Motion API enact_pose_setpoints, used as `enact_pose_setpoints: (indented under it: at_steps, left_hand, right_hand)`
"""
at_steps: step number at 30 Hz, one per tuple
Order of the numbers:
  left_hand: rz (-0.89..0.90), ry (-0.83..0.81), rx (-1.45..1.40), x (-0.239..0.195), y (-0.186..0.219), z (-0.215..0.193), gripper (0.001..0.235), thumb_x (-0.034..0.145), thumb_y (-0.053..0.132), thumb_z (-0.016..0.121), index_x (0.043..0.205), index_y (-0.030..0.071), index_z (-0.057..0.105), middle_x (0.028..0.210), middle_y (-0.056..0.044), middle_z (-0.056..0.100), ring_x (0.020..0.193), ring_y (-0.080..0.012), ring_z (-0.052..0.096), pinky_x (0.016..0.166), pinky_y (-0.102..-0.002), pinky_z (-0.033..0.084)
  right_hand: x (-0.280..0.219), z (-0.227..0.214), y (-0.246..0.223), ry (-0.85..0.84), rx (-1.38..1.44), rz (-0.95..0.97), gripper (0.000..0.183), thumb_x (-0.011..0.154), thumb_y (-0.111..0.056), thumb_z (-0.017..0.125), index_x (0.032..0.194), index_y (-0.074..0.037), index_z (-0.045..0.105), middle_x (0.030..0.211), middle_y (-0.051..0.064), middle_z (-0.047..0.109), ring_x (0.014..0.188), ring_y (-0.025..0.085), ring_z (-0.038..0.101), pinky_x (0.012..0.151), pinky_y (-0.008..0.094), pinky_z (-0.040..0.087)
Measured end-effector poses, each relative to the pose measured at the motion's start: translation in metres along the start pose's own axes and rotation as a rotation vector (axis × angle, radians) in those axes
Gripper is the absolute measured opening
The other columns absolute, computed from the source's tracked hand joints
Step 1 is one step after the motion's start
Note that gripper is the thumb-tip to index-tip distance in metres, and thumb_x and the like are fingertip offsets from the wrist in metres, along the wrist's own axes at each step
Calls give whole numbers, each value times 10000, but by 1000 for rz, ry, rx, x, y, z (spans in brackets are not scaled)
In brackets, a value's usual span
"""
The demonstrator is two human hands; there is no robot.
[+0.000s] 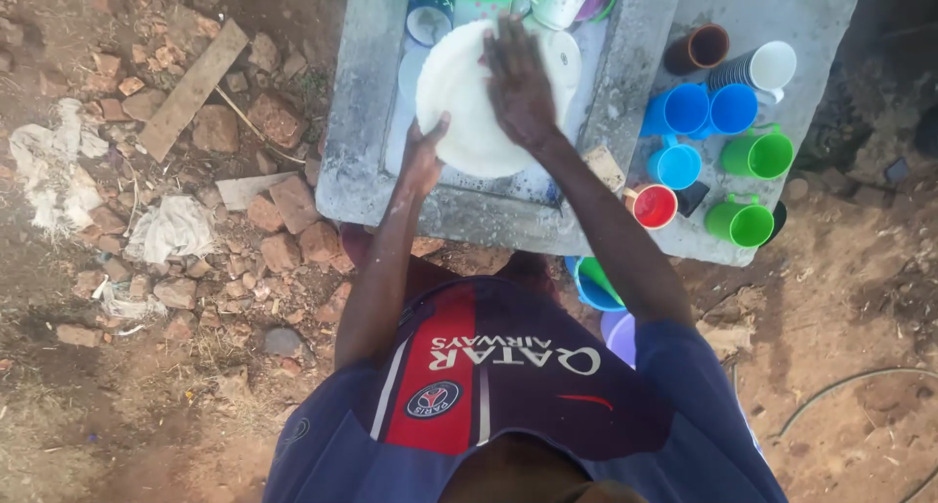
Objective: The person washes several white plates and bowls at an outdoor concrete sink using a red scrubbing sponge. They scrub the items with soapy water and place the cleaned dishes into a pile on the sink surface.
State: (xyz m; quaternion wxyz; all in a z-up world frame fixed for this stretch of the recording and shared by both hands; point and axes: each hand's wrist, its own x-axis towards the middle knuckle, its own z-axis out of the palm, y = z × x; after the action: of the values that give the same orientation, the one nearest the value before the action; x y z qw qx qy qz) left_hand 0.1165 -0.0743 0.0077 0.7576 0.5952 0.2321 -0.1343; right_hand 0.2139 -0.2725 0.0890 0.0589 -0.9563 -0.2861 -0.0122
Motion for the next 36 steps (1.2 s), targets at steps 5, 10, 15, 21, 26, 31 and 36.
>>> enact_pose_setpoints:
  at_steps: [5, 10, 15, 21, 26, 31, 36]
  left_hand:
    - [-45, 179, -552, 29, -8, -7, 756, 1036, 307, 742, 1600, 99, 283, 1529, -255, 493, 1421, -462, 463, 1121, -767, 300]
    - [64, 122, -513, 0, 14, 6, 623, 935, 217, 797, 1469, 61, 517, 1347, -155, 669, 1213, -324, 662, 1035, -542, 532]
    - [16, -15, -49, 22, -4, 1, 813, 1057, 243, 710, 1629, 91, 152, 1677, -174, 324, 1559, -351, 281, 1283, -698, 106]
    - [125, 185, -376, 32, -41, -13, 646, 929, 407, 856, 1418, 81, 586, 1258, -118, 717, 1140, -276, 711, 1021, -541, 554]
    - [-9, 362, -367, -2, 47, -3, 922, 938, 447, 825, 1585, 36, 312, 1563, -287, 421, 1459, -490, 400, 1159, -721, 250]
    - [46, 396, -398, 15, 12, -23, 891, 919, 373, 892, 1577, 74, 371, 1514, -242, 488, 1392, -448, 495, 1132, -653, 324]
    - [141, 381, -334, 6, 2, -21, 645, 942, 309, 876, 1463, 95, 560, 1334, -155, 674, 1221, -295, 671, 1021, -462, 566]
  right_hand:
    - [3, -12, -8, 17, 33, 54, 720, 1100, -111, 587, 1645, -201, 125, 1690, 223, 217, 1569, 387, 175, 1279, 550, 197]
    - [3, -18, -7, -4, 76, 40, 659, 1089, -116, 575, 1629, -141, 197, 1675, 232, 245, 1560, 396, 188, 1274, 556, 191]
    - [-3, -25, -14, -3, 115, 80, 611, 1079, -121, 562, 1613, -82, 269, 1661, 242, 273, 1551, 404, 200, 1270, 561, 186]
    - [-34, 1, -43, -65, 189, 47, 570, 1065, -127, 546, 1592, -4, 365, 1641, 254, 310, 1539, 415, 217, 1264, 569, 178]
    - [-65, 59, -47, 454, 834, -195, 416, 1089, -255, 533, 1417, -9, 606, 1453, 251, 553, 1415, 409, 465, 1196, 518, 338]
    - [-66, 63, -21, 357, 488, -153, 426, 1035, -392, 645, 1273, -39, 666, 1346, 208, 583, 1298, 415, 561, 1077, 495, 510]
    - [-64, 114, 8, 369, 278, -225, 245, 965, -300, 711, 1134, -123, 732, 1115, 107, 691, 1139, 300, 655, 1034, 449, 502]
